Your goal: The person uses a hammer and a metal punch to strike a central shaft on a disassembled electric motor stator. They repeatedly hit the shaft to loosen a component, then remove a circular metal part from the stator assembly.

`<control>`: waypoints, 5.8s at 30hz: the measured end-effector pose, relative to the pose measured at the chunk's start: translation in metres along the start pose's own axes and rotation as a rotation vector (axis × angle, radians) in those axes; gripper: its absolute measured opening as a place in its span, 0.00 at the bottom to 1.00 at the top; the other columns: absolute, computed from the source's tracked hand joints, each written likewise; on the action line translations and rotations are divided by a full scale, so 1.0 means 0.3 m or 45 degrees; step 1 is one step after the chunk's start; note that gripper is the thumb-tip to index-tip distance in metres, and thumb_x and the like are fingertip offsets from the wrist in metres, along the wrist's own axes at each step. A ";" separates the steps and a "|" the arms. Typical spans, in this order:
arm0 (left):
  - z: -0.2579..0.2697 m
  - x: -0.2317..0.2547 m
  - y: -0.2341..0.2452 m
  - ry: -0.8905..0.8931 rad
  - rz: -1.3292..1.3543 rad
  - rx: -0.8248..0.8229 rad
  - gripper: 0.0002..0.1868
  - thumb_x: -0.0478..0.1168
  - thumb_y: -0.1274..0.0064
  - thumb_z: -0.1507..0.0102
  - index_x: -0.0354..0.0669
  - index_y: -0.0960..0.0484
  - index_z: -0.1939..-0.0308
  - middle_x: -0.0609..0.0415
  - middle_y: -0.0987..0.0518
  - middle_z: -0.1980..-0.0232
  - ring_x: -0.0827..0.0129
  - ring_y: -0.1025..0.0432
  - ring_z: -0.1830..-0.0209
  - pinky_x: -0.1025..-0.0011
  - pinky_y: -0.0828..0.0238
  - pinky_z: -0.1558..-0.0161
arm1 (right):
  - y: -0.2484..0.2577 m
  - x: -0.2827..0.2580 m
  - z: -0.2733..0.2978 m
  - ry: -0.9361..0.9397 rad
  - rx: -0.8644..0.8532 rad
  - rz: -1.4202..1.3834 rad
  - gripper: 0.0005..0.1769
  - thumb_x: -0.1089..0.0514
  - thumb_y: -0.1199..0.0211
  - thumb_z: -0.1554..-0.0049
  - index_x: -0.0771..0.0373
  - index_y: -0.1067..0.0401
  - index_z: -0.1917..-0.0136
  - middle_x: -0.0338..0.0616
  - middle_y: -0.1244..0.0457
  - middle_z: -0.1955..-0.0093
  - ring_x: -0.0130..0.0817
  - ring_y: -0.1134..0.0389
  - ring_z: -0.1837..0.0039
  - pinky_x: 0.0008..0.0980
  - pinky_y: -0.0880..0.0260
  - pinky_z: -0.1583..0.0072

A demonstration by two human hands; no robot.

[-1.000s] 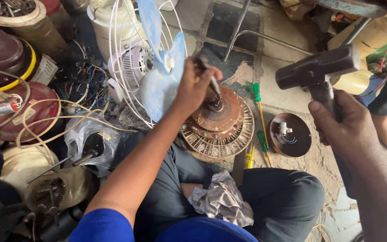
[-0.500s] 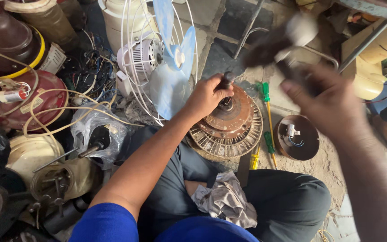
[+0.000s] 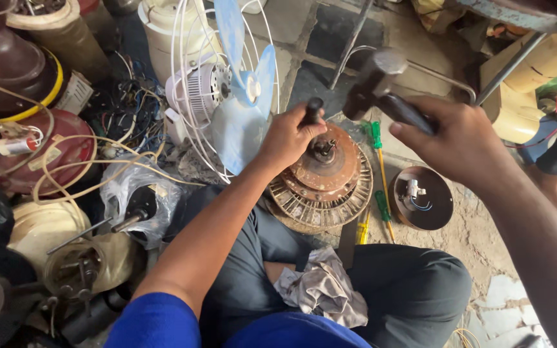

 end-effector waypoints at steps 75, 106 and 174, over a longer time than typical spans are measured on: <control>0.058 -0.035 -0.123 -0.275 -0.805 0.142 0.25 0.49 0.29 0.49 0.36 0.20 0.58 0.41 0.20 0.57 0.43 0.26 0.56 0.52 0.29 0.54 | -0.617 0.191 0.584 -0.041 0.256 -0.057 0.23 0.59 0.34 0.52 0.49 0.25 0.41 0.44 0.31 0.55 0.46 0.28 0.49 0.44 0.27 0.48; 0.036 -0.032 -0.117 -0.037 -0.832 -0.195 0.14 0.41 0.37 0.39 0.49 0.17 0.51 0.45 0.16 0.62 0.48 0.21 0.60 0.54 0.26 0.59 | -0.645 0.076 0.578 0.372 -0.462 -0.376 0.28 0.59 0.33 0.50 0.60 0.28 0.35 0.47 0.35 0.45 0.45 0.35 0.41 0.42 0.33 0.38; 0.254 -0.098 -0.056 0.056 -1.017 -0.217 0.79 0.65 0.21 0.68 0.31 0.48 0.25 0.22 0.52 0.24 0.25 0.58 0.22 0.41 0.57 0.25 | -0.691 0.034 -0.106 0.048 0.362 -0.856 0.15 0.65 0.27 0.47 0.62 0.19 0.45 0.46 0.26 0.52 0.28 0.24 0.51 0.27 0.24 0.48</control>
Point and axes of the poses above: each hand's wrist, its own z-axis away from the middle knuckle, its own y-axis out of the back of the hand, x = y × z, the point moved 1 cm from there along -z, towards the middle knuckle
